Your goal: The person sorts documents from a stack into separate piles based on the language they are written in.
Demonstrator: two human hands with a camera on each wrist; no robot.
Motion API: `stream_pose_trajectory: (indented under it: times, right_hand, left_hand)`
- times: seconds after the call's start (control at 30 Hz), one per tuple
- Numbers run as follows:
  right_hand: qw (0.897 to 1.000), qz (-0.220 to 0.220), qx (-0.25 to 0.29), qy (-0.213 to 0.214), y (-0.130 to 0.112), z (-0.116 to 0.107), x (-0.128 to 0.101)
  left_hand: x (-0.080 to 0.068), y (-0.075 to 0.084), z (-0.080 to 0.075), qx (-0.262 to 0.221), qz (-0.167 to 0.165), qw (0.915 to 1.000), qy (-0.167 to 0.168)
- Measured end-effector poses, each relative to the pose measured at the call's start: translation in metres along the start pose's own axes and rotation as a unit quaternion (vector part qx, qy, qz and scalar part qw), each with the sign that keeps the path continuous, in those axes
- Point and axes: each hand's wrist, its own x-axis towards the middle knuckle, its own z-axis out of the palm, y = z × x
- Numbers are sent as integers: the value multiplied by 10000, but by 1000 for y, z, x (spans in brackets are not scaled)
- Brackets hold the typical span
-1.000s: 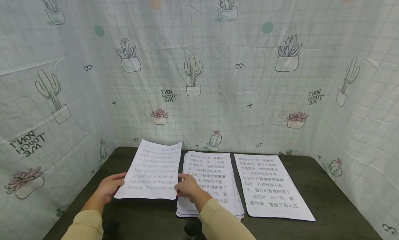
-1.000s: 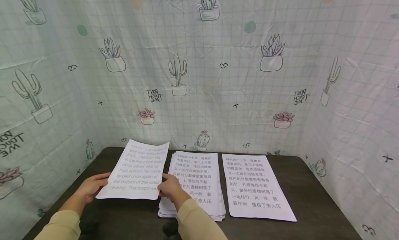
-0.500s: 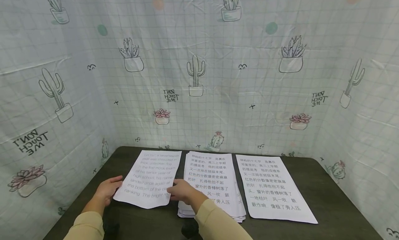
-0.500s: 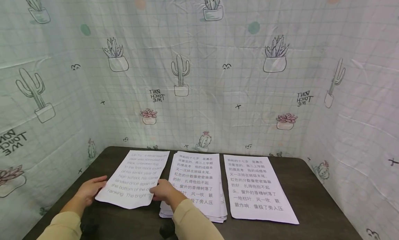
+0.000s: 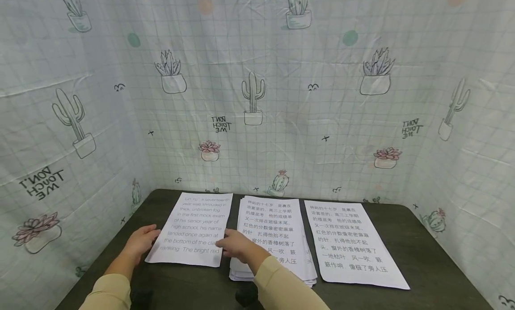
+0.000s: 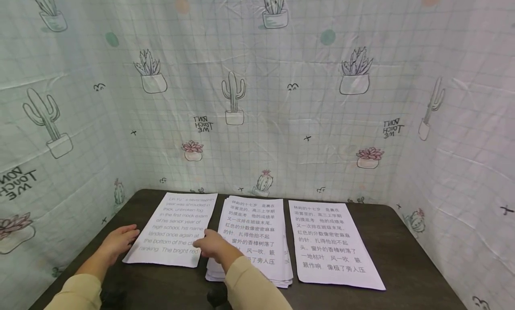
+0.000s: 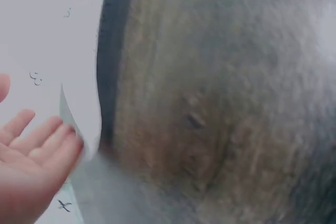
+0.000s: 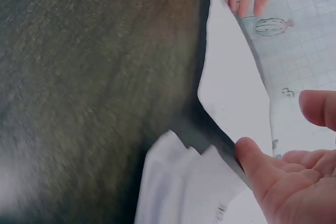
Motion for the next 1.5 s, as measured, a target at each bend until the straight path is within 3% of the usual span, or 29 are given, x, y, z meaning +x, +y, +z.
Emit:
stream_pose_trajectory:
  times: [0.13,0.27,0.4,0.47,0.73,1.03,1.3,1.5]
  right_hand:
    - [9997,-209,67,-99,-2,-12,-4]
    - [9986,-397,332,-129,2,-27,-6]
    - [9977,-434,509,-80,9,-42,-9]
    - [9977,-415,534,-66,14,-49,-10]
    - [9980,-393,494,-16,32,-83,-20]
    - [9984,-425,282,242,46,-117,-38]
    - [9967,-468,150,652,65,-151,-66]
    - [9950,-464,78,882,84,-174,-85]
  left_hand:
    - [-5,9,1,160,135,9998,1]
    - [-1,16,10,-48,196,9998,-15]
    - [-4,29,24,-408,267,9985,-262]
    - [-13,41,31,-566,312,9969,-458]
    - [-20,63,68,-1114,581,9874,-964]
    - [-25,79,113,-1300,732,9800,-1320]
    - [-32,85,140,-1613,963,9681,-1656]
    - [-40,87,154,-1329,1117,9713,-1627]
